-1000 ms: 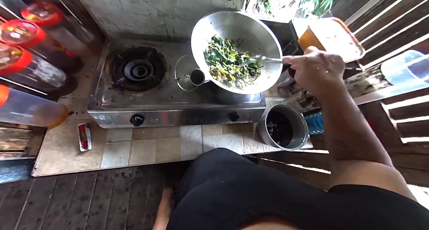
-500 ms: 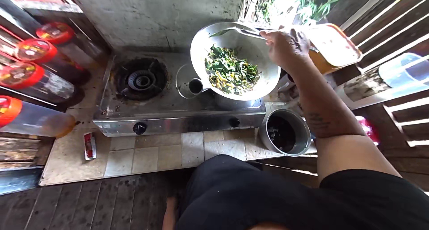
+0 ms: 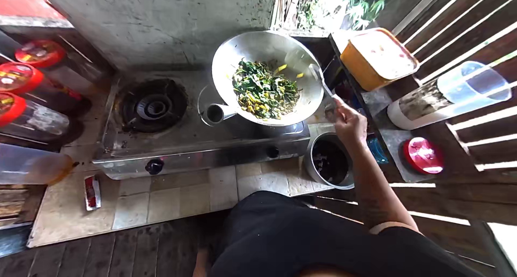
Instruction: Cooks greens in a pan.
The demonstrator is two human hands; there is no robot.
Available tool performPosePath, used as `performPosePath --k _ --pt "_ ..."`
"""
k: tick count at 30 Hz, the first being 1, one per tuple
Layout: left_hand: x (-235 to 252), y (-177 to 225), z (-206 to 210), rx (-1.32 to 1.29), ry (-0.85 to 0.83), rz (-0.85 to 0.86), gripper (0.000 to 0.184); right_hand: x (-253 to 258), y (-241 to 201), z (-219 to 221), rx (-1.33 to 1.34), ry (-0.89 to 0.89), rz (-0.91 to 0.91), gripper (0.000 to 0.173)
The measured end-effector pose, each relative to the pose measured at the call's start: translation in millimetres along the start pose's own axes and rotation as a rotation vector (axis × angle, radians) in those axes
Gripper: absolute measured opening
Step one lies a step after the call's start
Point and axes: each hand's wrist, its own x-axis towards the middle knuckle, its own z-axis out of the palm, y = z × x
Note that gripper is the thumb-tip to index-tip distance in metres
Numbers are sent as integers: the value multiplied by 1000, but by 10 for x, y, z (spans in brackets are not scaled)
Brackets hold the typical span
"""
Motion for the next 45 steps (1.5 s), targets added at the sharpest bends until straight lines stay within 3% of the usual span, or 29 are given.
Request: performPosePath --k 2,3,5,7,10,13,15,19,22,25,28,30,36,45 --pt "1004 -609 563 -88 567 231 34 1 42 40 65 145 -101 43" --pt "1257 -759 557 -69 552 236 35 -2 52 78 47 126 -100 44" --pt "1328 -785 337 -12 318 150 39 -11 33 105 -101 -74 19 49" --pt "1352 -693 274 -92 302 114 38 -39 26 126 -144 -127 56 48" --pt "1511 -619 291 -240 274 20 38 -64 51 162 -20 40 -33 47" --pt "1662 -893 483 -185 291 8 39 32 -49 101 -139 -148 125 50" --pt "1546 -919 558 -204 299 2 38 131 -160 24 -205 -185 116 47" --pt "650 -570 394 -71 115 -51 39 466 -614 -179 -203 2 -150 47" --pt "408 -496 383 42 94 -44 38 862 -1149 -161 -298 2 -271 50" --pt "517 -539 441 99 130 -6 38 1297 -1564 97 -385 -59 -340 63" --pt "190 -198 294 152 104 -14 39 1589 -1766 313 -455 -139 -324 66" --pt "142 -95 253 109 101 -16 38 1638 -1802 350 -476 -181 -341 55" --pt "580 -327 370 -34 143 4 38 1526 -1917 139 -508 -265 -365 36" --pt "496 -364 384 -6 158 -20 41 1545 -1833 -62 -487 -270 -268 37"
